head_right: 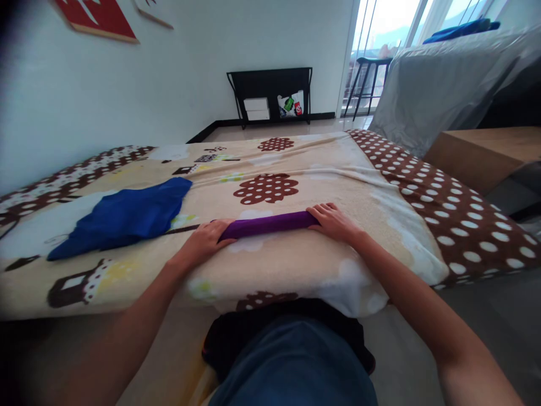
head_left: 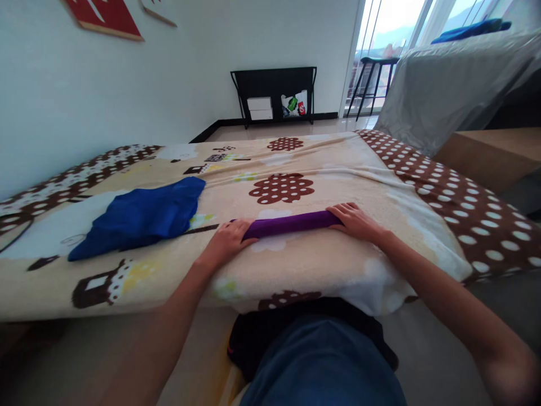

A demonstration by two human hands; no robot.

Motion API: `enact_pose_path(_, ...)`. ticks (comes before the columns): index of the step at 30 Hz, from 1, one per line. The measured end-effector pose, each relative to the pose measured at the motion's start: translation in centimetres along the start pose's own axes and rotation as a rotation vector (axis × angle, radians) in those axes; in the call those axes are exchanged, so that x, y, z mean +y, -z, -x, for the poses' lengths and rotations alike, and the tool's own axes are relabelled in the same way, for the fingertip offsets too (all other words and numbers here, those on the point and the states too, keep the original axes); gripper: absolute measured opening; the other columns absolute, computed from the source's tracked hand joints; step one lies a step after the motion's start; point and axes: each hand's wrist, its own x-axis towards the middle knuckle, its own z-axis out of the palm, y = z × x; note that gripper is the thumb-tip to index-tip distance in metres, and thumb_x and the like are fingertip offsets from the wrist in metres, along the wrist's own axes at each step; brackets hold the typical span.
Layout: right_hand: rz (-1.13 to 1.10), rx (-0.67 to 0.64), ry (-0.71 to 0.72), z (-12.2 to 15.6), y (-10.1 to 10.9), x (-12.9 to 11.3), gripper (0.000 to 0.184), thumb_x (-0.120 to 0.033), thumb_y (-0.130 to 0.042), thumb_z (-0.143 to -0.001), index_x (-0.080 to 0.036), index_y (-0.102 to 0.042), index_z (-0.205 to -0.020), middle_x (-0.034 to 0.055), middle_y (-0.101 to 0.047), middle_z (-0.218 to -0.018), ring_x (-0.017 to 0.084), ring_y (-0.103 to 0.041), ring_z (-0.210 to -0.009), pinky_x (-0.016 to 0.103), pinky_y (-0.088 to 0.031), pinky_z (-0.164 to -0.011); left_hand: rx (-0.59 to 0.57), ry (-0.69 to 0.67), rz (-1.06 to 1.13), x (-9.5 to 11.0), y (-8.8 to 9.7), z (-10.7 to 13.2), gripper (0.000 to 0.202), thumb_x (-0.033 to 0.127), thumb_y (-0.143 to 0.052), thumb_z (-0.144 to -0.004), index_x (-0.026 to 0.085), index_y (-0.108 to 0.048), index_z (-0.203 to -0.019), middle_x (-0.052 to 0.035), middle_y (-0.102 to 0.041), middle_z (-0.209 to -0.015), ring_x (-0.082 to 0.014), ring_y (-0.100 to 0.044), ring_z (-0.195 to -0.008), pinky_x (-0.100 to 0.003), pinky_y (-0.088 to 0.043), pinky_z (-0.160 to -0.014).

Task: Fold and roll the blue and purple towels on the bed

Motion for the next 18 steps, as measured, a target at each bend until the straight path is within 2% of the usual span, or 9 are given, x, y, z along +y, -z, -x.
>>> enact_pose_path(5,-0.038,0.014,-0.038,0.6,0.0,0.7,0.045,-0.045,-0.048,-0.099,-0.015,-0.055,-0.132,0.0132,-0.065,-0.121,0.026,-0.058,-0.113,0.043,-0.038,-0.102,-0.030,0.036,0.026,-1.5,0.1,1.3,0.056,0.051,-0.045,-0.097,0.020,-0.047,-0.144,-0.0121,-0.055,-0.146,-0.0275,-0.051,-0.133,-0.042,-0.035,-0.109)
enact_pose_path(9,-0.100,0.036,-0.050,0.9,0.0,0.9,0.054,-0.045,-0.051,-0.097,-0.019,-0.045,-0.145,0.0129,-0.061,-0.131,0.025,-0.056,-0.120,0.044,-0.039,-0.104,-0.047,0.068,0.083,-2.1,0.2,1.4,0.060,0.054,-0.048,-0.095,0.020,-0.046,-0.144,-0.0125,-0.058,-0.142,-0.0283,-0.055,-0.126,-0.043,-0.036,-0.109)
enact_pose_path(11,-0.128,0.058,-0.096,1.4,-0.1,1.2,0.058,-0.047,-0.053,-0.096,-0.019,-0.044,-0.146,0.0133,-0.061,-0.132,0.026,-0.056,-0.121,0.045,-0.039,-0.105,-0.033,0.094,0.119,-2.5,0.2,1.7,0.061,0.055,-0.050,-0.093,0.020,-0.046,-0.143,-0.0125,-0.059,-0.140,-0.0284,-0.056,-0.124,-0.043,-0.037,-0.108)
enact_pose_path(15,-0.177,0.083,-0.160,1.9,-0.1,1.5,0.048,-0.048,-0.057,-0.094,-0.016,-0.056,-0.130,0.0131,-0.066,-0.121,0.026,-0.059,-0.113,0.044,-0.039,-0.104,-0.012,0.116,0.228,-3.2,0.3,2.1,0.053,0.051,-0.049,-0.094,0.023,-0.049,-0.139,-0.0105,-0.058,-0.142,-0.0259,-0.056,-0.124,-0.041,-0.036,-0.109)
enact_pose_path(18,-0.214,0.073,-0.171,1.9,0.5,1.7,0.042,-0.046,-0.060,-0.092,-0.016,-0.061,-0.121,0.0122,-0.067,-0.116,0.026,-0.061,-0.110,0.044,-0.040,-0.102,-0.010,0.131,0.272,-3.6,0.7,2.3,0.047,0.049,-0.049,-0.094,0.023,-0.053,-0.133,-0.0105,-0.059,-0.141,-0.0257,-0.054,-0.128,-0.045,-0.033,-0.112)
